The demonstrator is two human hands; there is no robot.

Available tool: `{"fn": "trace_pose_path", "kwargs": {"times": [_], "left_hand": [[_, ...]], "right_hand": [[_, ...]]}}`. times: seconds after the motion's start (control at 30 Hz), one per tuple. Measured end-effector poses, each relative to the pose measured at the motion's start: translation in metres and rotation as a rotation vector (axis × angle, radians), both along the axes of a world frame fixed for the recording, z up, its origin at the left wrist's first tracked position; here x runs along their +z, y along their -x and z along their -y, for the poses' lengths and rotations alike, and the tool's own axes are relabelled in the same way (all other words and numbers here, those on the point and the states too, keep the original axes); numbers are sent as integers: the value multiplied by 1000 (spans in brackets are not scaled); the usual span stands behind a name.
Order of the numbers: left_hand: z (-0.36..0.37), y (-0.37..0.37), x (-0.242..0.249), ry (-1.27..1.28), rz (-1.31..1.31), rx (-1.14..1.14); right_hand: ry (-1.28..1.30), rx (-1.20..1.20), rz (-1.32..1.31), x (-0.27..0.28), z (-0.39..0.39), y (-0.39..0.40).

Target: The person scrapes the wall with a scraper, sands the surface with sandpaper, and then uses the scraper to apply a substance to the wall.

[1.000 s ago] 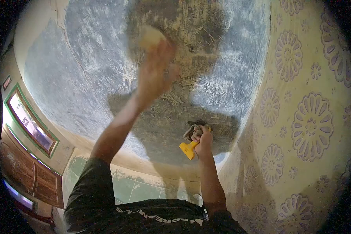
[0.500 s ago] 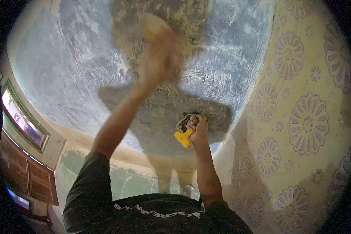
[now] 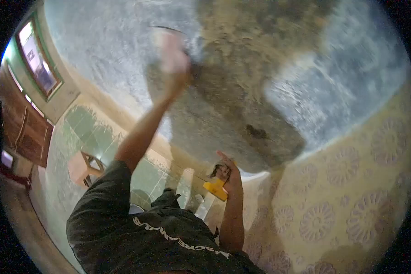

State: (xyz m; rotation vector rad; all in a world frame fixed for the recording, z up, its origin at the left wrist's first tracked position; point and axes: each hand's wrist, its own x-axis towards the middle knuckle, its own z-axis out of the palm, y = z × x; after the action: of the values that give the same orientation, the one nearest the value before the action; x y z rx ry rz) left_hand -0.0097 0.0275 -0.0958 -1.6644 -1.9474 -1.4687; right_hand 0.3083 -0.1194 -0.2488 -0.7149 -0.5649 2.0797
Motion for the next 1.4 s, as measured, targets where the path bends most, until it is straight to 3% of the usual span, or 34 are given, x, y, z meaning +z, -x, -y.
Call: {"fn": "trace_pose_path", "kwargs": {"times": [0.07, 0.13, 0.2, 0.23, 0.27, 0.3, 0.33, 0.37, 0.47, 0.5, 0.53, 0.57, 0.63, 0.7, 0.77, 0.83, 0.93, 1.0, 1.03, 1.07, 1.13, 1.23, 1.27, 1.3, 1.37, 1.4], "left_hand": [[31, -47, -50, -363, -343, -354], [44, -33, -103, -331, -498, -580], [42, 37, -137, -245, -542, -456], [40, 78, -147, -255, -410, -358], [33, 120, -146, -264, -282, -259], [26, 157, -135, -360, -252, -68], [21, 185, -112, -292, -293, 55], [24, 185, -77, -448, 43, -11], [8, 157, -65, -450, 202, 198], [1, 134, -78, -491, 197, 83], [2, 111, -105, -537, 188, -29], [22, 88, -140, -297, 110, -162], [51, 52, -197, -125, 14, -371], [60, 61, -259, -76, 208, -405], [44, 70, -320, -47, 566, 76], [19, 115, -327, -153, 833, 180], [10, 152, -289, -178, 800, 296], [12, 138, -242, -150, 833, 179], [12, 112, -241, -211, 705, 154], [20, 79, -244, -269, 576, 132], [46, 19, -280, -131, 730, -95], [27, -1, -364, -139, 976, 100], [26, -6, -365, -135, 997, 113], [23, -4, -356, -154, 975, 153], [15, 19, -319, -196, 921, 232], [11, 33, -300, -222, 883, 272]], "right_hand": [[93, 67, 19, -21, -5, 20], [110, 73, 97, -47, -5, 31], [122, 67, 171, -58, -12, 36], [149, 78, 193, -63, -8, 33], [147, 91, 212, -68, -6, 30], [198, 100, 242, -77, -5, 30], [253, 108, 272, -84, -7, 33], [259, 121, 286, -90, -9, 39], [337, 147, 237, -107, -20, 59], [340, 161, 259, -112, -27, 68], [387, 159, 283, -121, -37, 80], [437, 155, 310, -128, -45, 89], [501, 202, 312, -138, -55, 109], [473, 251, 486, -139, -60, 131], [511, 345, 504, -176, -71, 121], [520, 323, 566, -162, -65, 138], [551, 389, 615, -157, -69, 142], [552, 430, 665, -167, -76, 136], [540, 455, 706, -171, -83, 133], [543, 476, 728, -179, -91, 127], [614, 501, 813, -198, -100, 109], [544, 546, 816, -201, -108, 102], [443, 550, 1004, -173, -99, 122], [454, 555, 1025, -169, -101, 124], [345, 795, 920, -167, -108, 119], [422, 798, 918, -179, -114, 110]]}}
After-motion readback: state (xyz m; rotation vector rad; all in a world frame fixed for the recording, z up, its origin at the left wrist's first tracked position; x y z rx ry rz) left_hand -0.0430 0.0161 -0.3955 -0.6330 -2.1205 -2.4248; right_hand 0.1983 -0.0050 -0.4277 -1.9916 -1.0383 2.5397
